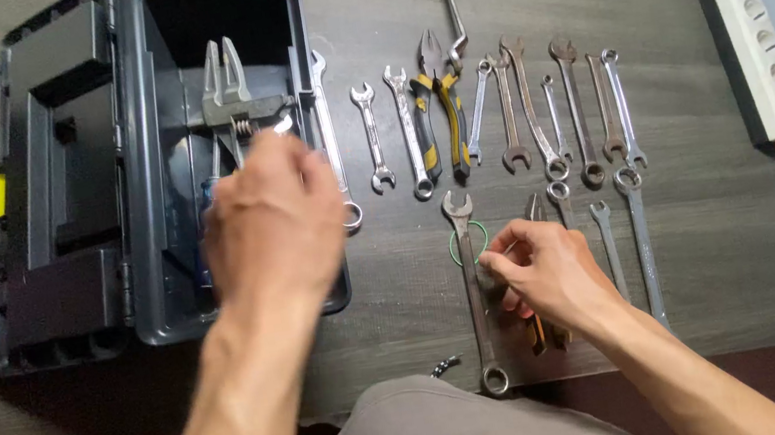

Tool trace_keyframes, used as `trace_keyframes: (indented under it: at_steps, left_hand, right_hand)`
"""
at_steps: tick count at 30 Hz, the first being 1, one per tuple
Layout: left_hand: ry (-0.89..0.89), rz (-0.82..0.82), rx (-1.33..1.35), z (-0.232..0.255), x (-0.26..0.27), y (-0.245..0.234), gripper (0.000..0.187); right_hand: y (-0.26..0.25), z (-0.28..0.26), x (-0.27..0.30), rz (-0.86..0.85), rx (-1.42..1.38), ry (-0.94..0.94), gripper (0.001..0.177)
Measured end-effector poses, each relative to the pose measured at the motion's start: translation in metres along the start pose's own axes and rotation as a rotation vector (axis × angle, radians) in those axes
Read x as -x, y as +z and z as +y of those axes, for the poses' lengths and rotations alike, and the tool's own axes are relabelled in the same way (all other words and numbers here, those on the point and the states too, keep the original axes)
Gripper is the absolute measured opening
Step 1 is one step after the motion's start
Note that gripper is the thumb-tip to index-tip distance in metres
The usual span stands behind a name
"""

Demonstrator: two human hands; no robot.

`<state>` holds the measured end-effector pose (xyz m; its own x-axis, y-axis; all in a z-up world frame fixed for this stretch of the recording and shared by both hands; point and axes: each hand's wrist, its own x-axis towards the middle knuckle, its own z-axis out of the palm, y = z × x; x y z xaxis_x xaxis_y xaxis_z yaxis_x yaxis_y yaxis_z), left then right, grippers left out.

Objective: Organize various wrenches and pliers from a toolbox onto a desk.

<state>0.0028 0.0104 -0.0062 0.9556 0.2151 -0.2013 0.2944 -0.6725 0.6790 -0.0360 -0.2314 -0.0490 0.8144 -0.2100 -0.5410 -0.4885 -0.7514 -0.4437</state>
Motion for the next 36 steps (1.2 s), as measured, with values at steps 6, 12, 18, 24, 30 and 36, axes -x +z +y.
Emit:
trace_keyframes:
  at_steps: [6,12,18,24,30,36]
  left_hand:
    - [-0.203,-0.224,-0.363,-0.041,-0.002,-0.004,0.036]
    - [-0.184,-0.285,-0.525,-0.043,-0.007,0.009,0.040]
    - [-0.164,-0.225,-0.411,-0.060,-0.014,0.019,0.027]
    - [-0.295,-0.301,-0.336,-0.033,-0.016,0.005,0.038]
    - [-0.283,-0.109,-0.224,-0.057,-0.029,0.030,0.061]
    - [-0.298,-0.155,-0.184,-0.036,-0.019,0.009,0.041]
  right_hand:
    - [-0.008,0.036,-0.024,0.249,0.105,-0.221,0.025]
    - [-0.006,0.039,-0.025,0.183,0.075,-0.200,0.029]
    - [-0.004,0.040,-0.027,0.190,0.077,-0.195,0.030]
    - [-0.005,0.035,-0.025,0.156,0.071,-0.132,0.031]
    - [-0.006,0.034,-0.026,0.156,0.077,-0.137,0.032]
    - [-0.005,0.033,-0.027,0.177,0.080,-0.147,0.036]
